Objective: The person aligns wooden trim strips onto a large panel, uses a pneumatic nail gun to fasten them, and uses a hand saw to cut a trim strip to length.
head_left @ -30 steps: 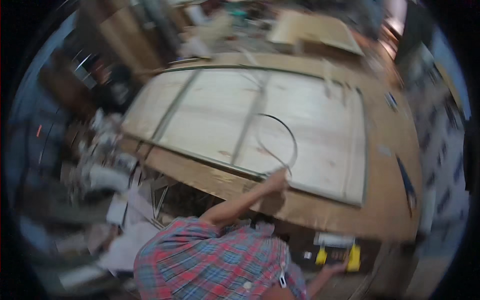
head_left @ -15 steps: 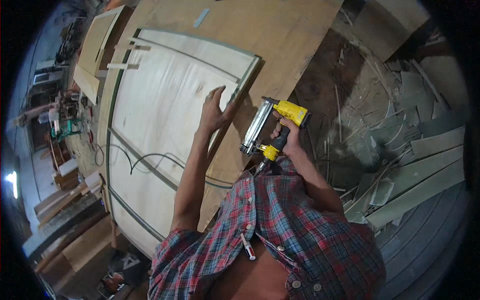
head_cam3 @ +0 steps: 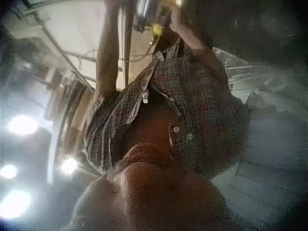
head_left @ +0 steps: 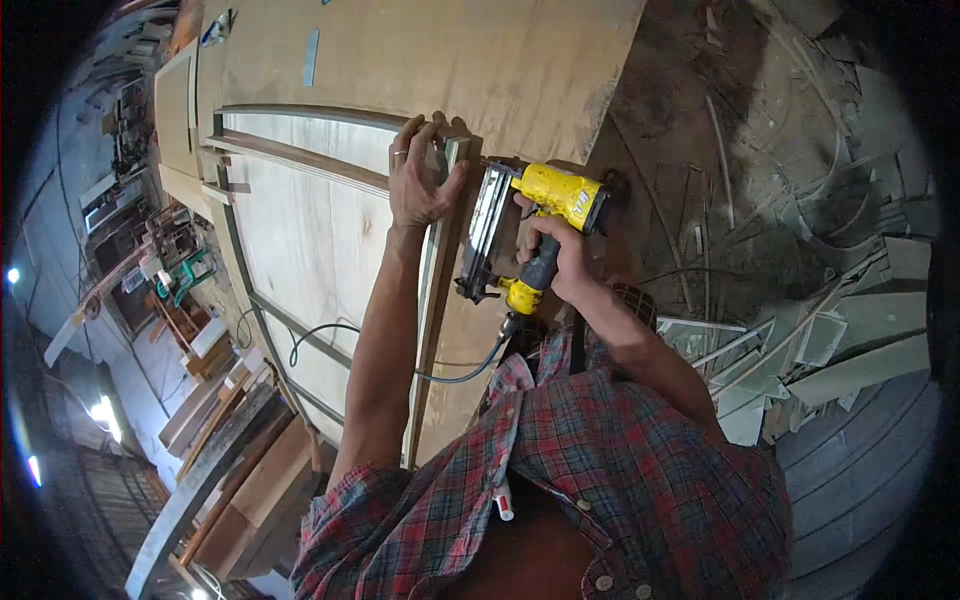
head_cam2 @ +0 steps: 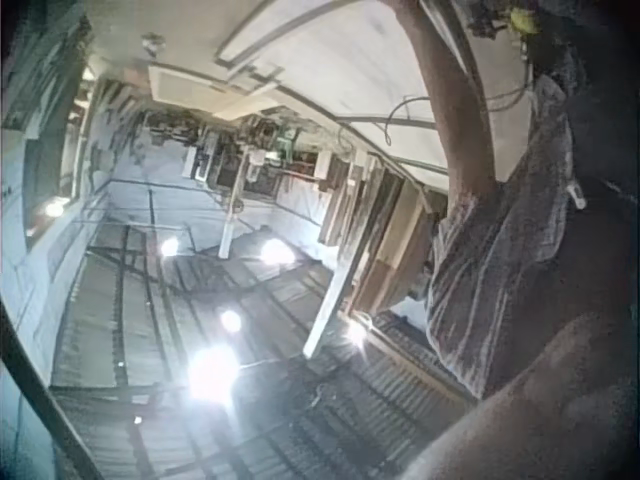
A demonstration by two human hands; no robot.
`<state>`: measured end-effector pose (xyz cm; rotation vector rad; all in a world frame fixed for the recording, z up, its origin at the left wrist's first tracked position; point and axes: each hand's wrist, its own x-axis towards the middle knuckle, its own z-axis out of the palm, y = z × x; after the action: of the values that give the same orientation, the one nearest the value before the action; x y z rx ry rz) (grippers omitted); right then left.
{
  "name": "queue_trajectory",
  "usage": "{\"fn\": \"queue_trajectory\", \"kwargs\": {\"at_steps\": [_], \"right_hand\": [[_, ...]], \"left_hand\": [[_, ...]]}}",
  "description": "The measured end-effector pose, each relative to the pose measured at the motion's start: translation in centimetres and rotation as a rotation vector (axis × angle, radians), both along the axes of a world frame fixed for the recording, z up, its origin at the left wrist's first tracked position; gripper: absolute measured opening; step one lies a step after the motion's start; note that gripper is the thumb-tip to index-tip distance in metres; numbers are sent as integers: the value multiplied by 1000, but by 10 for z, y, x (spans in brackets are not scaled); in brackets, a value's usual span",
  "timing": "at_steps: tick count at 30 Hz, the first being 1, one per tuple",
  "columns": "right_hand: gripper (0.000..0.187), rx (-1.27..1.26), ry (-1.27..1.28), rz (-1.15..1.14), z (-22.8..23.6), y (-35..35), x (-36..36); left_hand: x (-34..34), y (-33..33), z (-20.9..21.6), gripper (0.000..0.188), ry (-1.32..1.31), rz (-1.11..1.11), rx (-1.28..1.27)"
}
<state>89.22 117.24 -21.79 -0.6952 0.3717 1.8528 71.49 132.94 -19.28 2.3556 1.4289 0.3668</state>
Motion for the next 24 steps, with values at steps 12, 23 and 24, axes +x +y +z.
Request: {"fn": "queue_trajectory", "kwargs": {"at_steps": [12, 23, 24], "right_hand": [[52, -32, 41, -8, 15, 10, 8], [57, -23, 142, 30, 10, 6, 2], [57, -14, 151, 18, 9, 6, 3]], "left_hand": [[-5, -5, -8, 54, -93, -12, 5], [0, -9, -12, 51, 9, -14, 68], [-1, -9, -12, 51, 25, 3, 49]]}}
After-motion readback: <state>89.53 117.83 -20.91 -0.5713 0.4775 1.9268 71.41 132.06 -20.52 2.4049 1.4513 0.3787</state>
